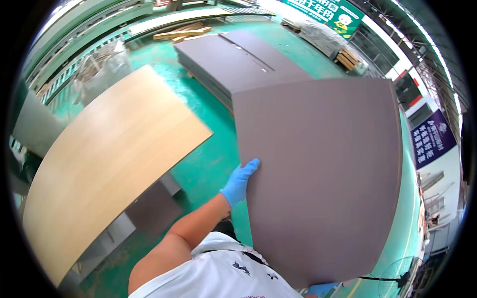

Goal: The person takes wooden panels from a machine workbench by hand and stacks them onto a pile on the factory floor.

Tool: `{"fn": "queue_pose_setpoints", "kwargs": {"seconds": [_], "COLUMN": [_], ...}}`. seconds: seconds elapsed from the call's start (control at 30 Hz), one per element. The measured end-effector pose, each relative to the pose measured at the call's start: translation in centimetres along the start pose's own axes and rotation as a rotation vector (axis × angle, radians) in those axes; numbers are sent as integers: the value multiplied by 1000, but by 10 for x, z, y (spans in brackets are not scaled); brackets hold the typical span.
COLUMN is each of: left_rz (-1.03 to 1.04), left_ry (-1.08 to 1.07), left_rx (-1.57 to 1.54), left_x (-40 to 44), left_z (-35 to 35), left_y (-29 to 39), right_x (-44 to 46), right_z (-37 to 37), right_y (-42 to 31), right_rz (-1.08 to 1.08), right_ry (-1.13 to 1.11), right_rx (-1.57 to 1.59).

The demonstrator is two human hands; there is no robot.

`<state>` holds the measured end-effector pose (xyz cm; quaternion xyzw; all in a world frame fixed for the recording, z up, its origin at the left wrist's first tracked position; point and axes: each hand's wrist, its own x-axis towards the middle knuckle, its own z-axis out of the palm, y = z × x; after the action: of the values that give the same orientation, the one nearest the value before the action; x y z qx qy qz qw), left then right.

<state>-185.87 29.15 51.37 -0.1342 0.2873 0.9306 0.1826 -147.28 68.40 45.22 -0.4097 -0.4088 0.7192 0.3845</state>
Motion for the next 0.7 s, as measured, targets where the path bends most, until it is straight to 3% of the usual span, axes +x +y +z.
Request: {"fn": "queue_pose_setpoints", "kwargs": {"seconds": [0.1,0.23,0.37,0.47,0.57,0.7], "left_rz": [-72,-206,-186,-238,-173,-45], "left_ry": [-42,63,194,273,409,600], "left_rx": [-4,74,76,17,19,-3], "left_x": [81,173,269,366,445,551], "left_z": [43,59,56,6,-16,-74], "left_y": [-14,-32,-40,-60,-56,-47], "right_x": [28,65,141,168,289,410], "right_z": [16,46,69,219,248,356], "right_y": [-10,-7,12,16,57,118], "right_rz": [-55,-84,-106,-97,-78,85], "right_ry": [100,203,148,268,173,100], "right_rx": [-29,-53,-26,-419,-320,-299]}}
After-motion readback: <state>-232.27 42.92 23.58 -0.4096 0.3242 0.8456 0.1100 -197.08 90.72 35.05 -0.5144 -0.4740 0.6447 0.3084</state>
